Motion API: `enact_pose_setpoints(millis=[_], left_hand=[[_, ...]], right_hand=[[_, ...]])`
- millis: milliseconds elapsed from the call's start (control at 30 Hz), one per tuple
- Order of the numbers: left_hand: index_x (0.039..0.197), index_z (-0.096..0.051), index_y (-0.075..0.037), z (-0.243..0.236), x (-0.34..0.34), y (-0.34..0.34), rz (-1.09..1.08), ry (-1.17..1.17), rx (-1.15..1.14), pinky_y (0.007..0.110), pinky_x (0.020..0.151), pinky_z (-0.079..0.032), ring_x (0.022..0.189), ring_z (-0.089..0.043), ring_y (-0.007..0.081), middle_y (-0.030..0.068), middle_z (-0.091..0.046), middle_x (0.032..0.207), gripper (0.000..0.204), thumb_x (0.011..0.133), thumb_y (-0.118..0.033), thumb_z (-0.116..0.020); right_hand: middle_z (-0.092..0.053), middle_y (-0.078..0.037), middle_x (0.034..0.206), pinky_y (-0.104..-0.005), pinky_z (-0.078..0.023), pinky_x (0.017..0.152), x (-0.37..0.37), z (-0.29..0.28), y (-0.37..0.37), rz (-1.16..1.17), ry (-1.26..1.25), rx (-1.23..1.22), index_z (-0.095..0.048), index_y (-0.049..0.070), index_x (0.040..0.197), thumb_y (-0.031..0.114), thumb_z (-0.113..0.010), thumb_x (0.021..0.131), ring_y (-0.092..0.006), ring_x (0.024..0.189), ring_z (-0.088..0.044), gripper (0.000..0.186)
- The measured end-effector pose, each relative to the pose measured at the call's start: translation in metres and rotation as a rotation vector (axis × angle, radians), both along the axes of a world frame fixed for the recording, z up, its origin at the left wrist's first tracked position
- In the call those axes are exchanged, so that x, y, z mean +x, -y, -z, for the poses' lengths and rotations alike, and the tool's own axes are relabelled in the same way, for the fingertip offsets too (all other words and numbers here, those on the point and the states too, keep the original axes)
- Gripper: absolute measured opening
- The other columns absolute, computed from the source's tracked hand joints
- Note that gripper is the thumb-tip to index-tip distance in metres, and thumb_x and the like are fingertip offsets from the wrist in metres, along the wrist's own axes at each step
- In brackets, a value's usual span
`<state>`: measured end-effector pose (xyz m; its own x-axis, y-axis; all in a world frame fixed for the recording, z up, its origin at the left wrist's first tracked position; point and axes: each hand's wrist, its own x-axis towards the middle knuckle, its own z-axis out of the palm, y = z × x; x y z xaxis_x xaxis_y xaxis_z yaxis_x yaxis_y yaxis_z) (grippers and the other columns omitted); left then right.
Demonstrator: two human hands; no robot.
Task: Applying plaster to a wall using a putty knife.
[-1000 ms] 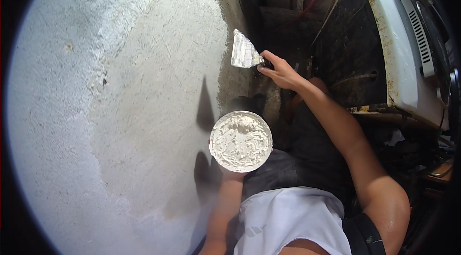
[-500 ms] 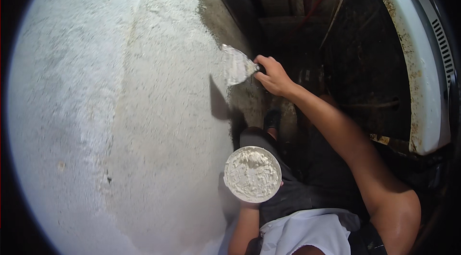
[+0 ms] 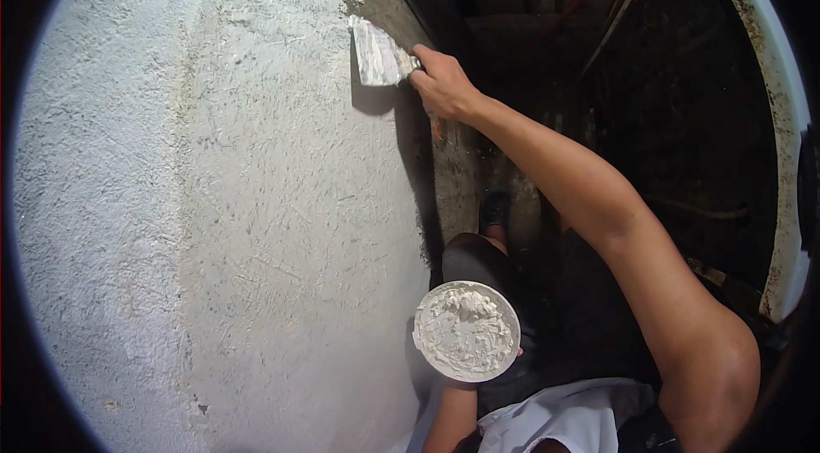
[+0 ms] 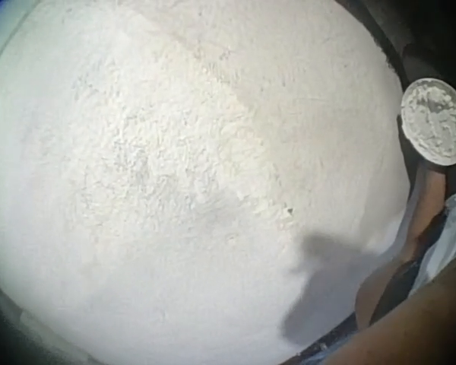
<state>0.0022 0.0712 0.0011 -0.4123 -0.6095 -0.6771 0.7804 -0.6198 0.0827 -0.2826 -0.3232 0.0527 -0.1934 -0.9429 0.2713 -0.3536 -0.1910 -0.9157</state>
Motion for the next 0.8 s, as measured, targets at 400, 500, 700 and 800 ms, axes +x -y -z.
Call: enact_pose_setpoints(millis=[400,500,700,800], left_hand=[[0.158,-0.039,-0.03,-0.025,-0.013,0.015,-0.039,-0.465,0.015,0.09,0.096,-0.031,0.144,-0.04,0.0487,0.0078,-0.039,0.162,0.089,0.087,-0.084,-0.042],[0.158,-0.038,-0.029,-0.024,-0.013,0.015,-0.026,-0.478,-0.032,0.09,0.096,-0.031,0.144,-0.039,0.0487,0.0079,-0.038,0.163,0.09,0.087,-0.084,-0.042],[0.16,-0.035,-0.028,-0.032,-0.016,0.016,-0.081,-0.412,-0.03,0.091,0.094,-0.033,0.145,-0.037,0.0488,0.0087,-0.036,0.164,0.092,0.087,-0.085,-0.042],[0.161,-0.031,-0.029,-0.03,-0.015,0.015,-0.09,-0.496,-0.047,0.088,0.1,-0.031,0.148,-0.032,0.0463,0.0076,-0.032,0.166,0.1,0.082,-0.087,-0.049]], right_hand=[[-0.059,-0.034,0.088,-0.0569,-0.044,0.081,0.0,0.005,-0.013,0.156,-0.08,0.1,-0.048,-0.008,0.094,0.014,-0.048,0.089,-0.0535,0.09,-0.056,0.023],[-0.06,-0.033,0.093,-0.0561,-0.045,0.083,0.002,-0.012,-0.014,0.133,-0.071,0.092,-0.049,-0.007,0.095,0.015,-0.049,0.088,-0.052,0.094,-0.057,0.023],[-0.063,-0.027,0.11,-0.0544,-0.048,0.091,0.005,-0.028,-0.017,0.144,-0.269,0.142,-0.052,-0.003,0.101,0.014,-0.053,0.089,-0.046,0.108,-0.056,0.021],[-0.063,-0.027,0.109,-0.0551,-0.048,0.091,0.0,-0.014,-0.023,0.123,-0.27,0.194,-0.052,-0.004,0.1,0.013,-0.054,0.088,-0.047,0.107,-0.057,0.02]])
